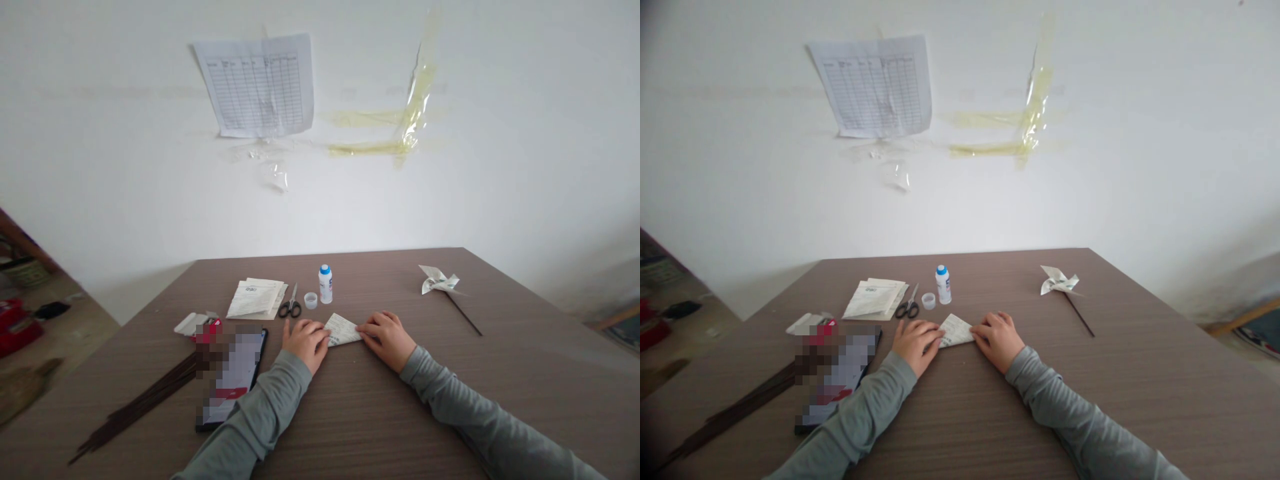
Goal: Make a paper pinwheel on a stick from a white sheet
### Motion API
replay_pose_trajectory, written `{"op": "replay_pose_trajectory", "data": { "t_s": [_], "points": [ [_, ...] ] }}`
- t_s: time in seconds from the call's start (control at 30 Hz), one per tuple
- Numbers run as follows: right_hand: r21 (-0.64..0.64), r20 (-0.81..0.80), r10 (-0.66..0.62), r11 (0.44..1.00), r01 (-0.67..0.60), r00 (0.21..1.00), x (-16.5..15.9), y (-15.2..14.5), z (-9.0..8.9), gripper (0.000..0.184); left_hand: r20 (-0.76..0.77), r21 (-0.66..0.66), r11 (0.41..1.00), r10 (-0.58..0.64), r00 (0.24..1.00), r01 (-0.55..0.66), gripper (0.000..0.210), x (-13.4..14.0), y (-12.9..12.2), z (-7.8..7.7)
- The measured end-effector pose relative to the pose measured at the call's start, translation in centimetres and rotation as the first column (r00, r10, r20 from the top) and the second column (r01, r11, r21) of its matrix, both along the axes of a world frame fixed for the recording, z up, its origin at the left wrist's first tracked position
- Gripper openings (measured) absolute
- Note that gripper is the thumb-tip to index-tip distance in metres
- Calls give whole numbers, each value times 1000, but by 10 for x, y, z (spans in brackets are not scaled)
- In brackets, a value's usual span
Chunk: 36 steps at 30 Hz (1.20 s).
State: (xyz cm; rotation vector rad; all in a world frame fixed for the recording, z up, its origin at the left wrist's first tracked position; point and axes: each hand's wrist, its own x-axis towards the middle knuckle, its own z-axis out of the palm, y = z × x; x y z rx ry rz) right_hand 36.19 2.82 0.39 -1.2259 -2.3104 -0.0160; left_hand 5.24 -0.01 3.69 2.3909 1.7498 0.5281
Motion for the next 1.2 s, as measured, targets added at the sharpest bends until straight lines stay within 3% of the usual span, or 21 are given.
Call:
{"op": "replay_pose_trajectory", "data": {
  "t_s": [0.4, 1.2],
  "points": [
    [-25, 18, -4, 1000, 4, 1000, -1, -2, -2, 34, -17, 12, 1000, -9, 1000, 9, 29, 6, 3, 3],
    [-32, 49, -46, 998, 47, 998, -7, -8, 6, 31, -106, 36, 999, -5, 994, 9, 44, 14, 4, 1]
  ]
}}
